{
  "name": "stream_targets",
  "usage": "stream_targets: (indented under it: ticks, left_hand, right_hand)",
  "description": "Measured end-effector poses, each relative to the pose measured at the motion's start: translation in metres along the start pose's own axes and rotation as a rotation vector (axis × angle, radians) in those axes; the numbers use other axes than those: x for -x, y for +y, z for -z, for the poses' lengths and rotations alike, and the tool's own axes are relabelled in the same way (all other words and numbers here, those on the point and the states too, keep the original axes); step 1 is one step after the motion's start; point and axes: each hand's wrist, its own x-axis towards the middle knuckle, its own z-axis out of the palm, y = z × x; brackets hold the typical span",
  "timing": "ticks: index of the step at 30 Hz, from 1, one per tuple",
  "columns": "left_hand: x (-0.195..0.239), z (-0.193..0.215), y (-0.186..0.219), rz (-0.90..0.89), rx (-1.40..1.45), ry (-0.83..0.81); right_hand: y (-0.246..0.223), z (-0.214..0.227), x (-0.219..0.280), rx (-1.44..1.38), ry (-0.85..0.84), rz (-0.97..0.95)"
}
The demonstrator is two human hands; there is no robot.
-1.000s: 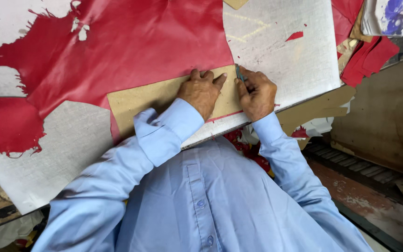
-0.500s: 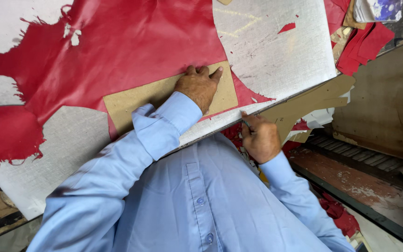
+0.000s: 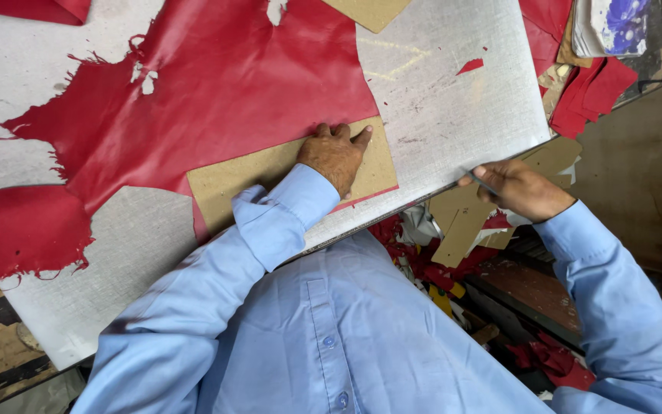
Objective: The person places a cardboard template on a large red leather sheet, then uses a utility knife to cut the leather along the template's edges. After cutting, the person removes the template and sets the cut leather piece aside.
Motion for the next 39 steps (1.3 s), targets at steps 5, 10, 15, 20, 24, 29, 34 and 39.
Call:
stream_targets:
  ticks: [5, 10, 15, 20, 24, 29, 34, 39]
  left_hand:
    - [-0.001, 0.002, 0.0, 0.003, 0.004, 0.007]
    - [-0.001, 0.001, 0.0, 0.005, 0.017, 0.021]
    - [-0.003, -0.001, -0.002, 0.003, 0.015, 0.017]
    - [-0.002, 0.0, -0.001, -0.008, 0.005, 0.005]
    - [-0.002, 0.003, 0.0, -0.006, -0.002, -0.018]
    - [-0.004, 0.004, 0.002, -0.004, -0.027, -0.011]
    - [-0.001, 0.003, 0.001, 0.016, 0.025, -0.031]
    - [0.002, -0.003, -0.003, -0.02, 0.028, 0.056]
  right_hand:
    - [0.016, 0.023, -0.036, -0.532, 0.131, 0.143]
    - [0.02, 0.035, -0.049, -0.099, 0.27, 0.27]
    - [0.005, 0.014, -0.041, 0.948, 0.435, 0.254]
    - [-0.023, -0.01, -0.028, 1.17, 0.389, 0.101]
    - [-0.036, -0.019, -0.027, 1.066, 0.424, -0.023]
    - [-0.016, -0.019, -0.041, 0.96, 0.441, -0.122]
    - [-0.011, 0.017, -0.073, 0.5, 0.263, -0.226]
    - [0.001, 0.034, -0.055, 1.16, -0.09, -0.395]
